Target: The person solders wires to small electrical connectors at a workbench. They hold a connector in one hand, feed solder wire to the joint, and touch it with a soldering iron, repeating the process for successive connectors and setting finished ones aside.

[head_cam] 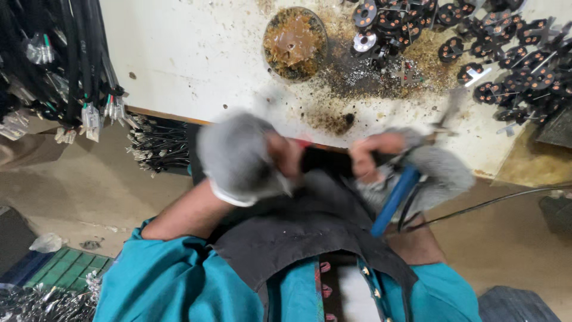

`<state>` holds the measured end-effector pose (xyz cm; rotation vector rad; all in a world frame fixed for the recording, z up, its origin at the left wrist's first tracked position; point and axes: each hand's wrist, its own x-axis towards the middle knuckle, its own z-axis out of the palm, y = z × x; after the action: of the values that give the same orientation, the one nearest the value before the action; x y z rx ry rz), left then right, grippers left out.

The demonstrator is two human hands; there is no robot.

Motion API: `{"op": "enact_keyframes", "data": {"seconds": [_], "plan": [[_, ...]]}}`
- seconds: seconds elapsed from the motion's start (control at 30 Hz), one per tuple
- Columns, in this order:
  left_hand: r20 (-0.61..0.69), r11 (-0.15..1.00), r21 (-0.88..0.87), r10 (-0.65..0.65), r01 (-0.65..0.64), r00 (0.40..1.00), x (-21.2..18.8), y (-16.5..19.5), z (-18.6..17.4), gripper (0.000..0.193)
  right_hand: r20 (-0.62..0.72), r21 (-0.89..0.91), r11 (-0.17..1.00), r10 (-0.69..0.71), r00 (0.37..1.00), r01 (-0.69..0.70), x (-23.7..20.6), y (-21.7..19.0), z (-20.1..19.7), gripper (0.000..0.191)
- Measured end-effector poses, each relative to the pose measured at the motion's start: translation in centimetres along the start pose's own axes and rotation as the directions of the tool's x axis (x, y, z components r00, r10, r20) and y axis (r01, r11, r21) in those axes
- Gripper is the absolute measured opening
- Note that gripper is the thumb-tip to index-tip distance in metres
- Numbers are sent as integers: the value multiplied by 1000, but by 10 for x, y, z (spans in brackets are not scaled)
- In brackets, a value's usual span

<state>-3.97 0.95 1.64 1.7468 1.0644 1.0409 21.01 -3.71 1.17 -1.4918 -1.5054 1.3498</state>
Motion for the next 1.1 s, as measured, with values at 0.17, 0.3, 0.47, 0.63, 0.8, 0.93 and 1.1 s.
{"op": "enact_keyframes", "data": {"seconds": [0.17, 0.3, 0.47, 0.63, 0.8, 0.93, 1.1], "plan": [[-272, 943, 267, -126, 200, 954, 21, -27, -39, 20, -284, -126, 992, -33, 958, -3, 9, -22, 7, 18], [-229, 941, 247, -173, 229, 958, 21, -43, -42, 17, -264, -174, 984, -88, 960, 42, 23, -26, 7, 11], [-210, 937, 288, -141, 200, 967, 24, -41, -39, 17, -274, -189, 977, -145, 951, 95, 29, -28, 7, 11], [-231, 946, 262, -131, 191, 964, 25, -44, -37, 15, -287, -113, 987, -141, 948, 112, 29, -29, 11, 12], [-233, 946, 258, -134, 194, 963, 16, -50, -37, 16, -258, -183, 980, -126, 958, 80, 30, -31, 10, 11], [-252, 933, 321, -79, 161, 964, 29, -39, -35, 16, -276, -153, 983, -137, 951, 97, 27, -32, 12, 9], [12, 959, 264, -106, 100, 994, 33, 4, -45, 14, -252, -177, 976, -168, 953, 125, 20, -24, 12, 10]]}}
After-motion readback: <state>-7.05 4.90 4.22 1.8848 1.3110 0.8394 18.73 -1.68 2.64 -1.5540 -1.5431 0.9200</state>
